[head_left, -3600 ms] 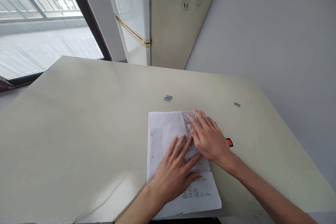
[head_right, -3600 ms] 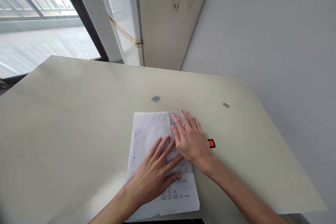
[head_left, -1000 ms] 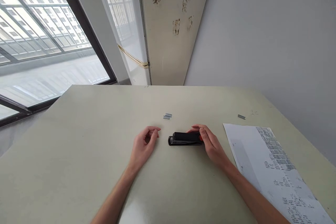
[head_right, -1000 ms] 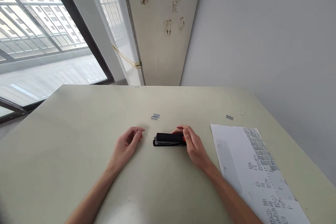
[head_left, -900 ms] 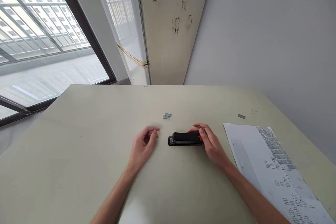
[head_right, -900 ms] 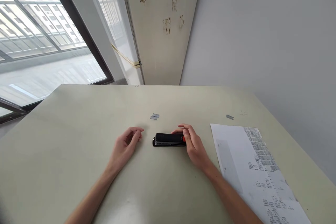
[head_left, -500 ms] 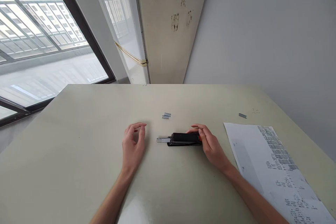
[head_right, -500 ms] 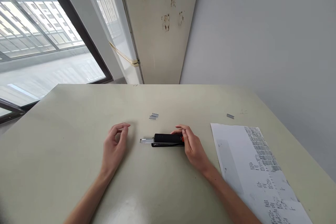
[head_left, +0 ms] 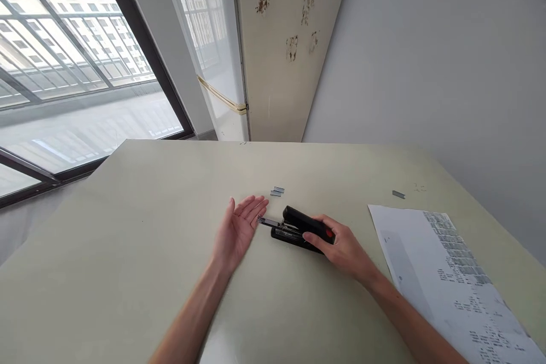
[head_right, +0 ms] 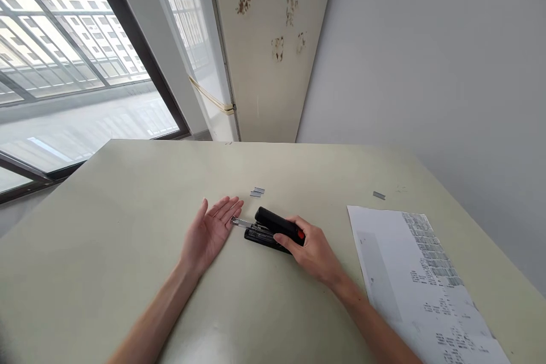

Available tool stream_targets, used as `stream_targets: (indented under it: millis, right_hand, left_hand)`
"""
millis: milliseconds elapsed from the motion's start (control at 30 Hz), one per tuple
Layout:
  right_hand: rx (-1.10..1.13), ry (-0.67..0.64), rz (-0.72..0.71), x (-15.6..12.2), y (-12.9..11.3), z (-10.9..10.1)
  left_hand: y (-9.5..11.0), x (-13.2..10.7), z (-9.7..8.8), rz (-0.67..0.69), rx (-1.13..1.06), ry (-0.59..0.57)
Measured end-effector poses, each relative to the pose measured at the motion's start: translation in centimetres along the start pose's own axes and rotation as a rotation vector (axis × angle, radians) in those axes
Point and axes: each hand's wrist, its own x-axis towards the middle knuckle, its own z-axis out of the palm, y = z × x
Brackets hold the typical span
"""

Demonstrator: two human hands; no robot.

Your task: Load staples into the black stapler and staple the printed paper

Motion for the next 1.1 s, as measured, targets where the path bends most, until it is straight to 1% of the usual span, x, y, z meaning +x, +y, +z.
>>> stream_targets:
  millis: [33, 100, 167, 233, 300, 367, 433, 533, 667, 800, 867, 1000, 1100]
  right_hand:
    - [0.066, -0.018, 0.056, 0.0, -0.6, 0.5]
    - [0.232, -0.075, 0.173, 0.1, -1.6, 1.6]
    - [0.426, -0.169, 0.294, 0.3, -2.5, 2.9]
    - [0.598, -0.284, 0.388, 0.6, -3.0, 4.1]
    - [0.734, -0.376, 0.426, 0.8, -3.1, 5.1]
    - [0.831, -0.418, 0.437, 0.8, -3.0, 5.7]
    - [0.872, -0.421, 0.444, 0.5, -3.0, 5.9]
    - [0.859, -0.398, 0.469, -0.1, -3.0, 5.5]
    - [0.858, -0.38, 0.482, -1.1, -2.9, 4.9]
    - [0.879, -0.438, 0.456, -1.7, -2.3, 4.6]
    - [0.884, -0.46, 0.432, -1.9, -2.1, 4.4]
    - [0.855, -0.472, 0.383, -2.7, -1.8, 3.5]
    - [0.814, -0.454, 0.365, -3.6, -1.2, 2.3]
  left_hand:
    - [0.2, 0.0, 0.0, -0.045, -0.12, 0.033]
    - [0.5, -0.1, 0.0, -0.095, -0.284, 0.076]
    - [0.6, -0.4, -0.2, -0.112, -0.356, 0.083]
    - [0.7, -0.6, -0.4, -0.109, -0.372, 0.074]
    - [0.9, -0.7, -0.6, -0.098, -0.392, 0.065]
    - [1.1, -0.6, -0.9, -0.08, -0.41, 0.057]
    - [1.2, -0.5, -1.2, -0.065, -0.417, 0.052]
    - [1.3, -0.4, -1.5, -0.05, -0.399, 0.045]
    - [0.8, -0.7, -1.5, -0.033, -0.308, 0.039]
    - [0.1, -1.0, -1.6, -0.002, -0.137, 0.02]
    - [-0.1, -1.0, -1.7, 0.04, -0.027, 0.008]
    - [-0.5, -0.1, -2.0, 0.211, 0.239, -0.027]
    - [-0.8, 1.3, -1.6, 0.373, 0.498, -0.104]
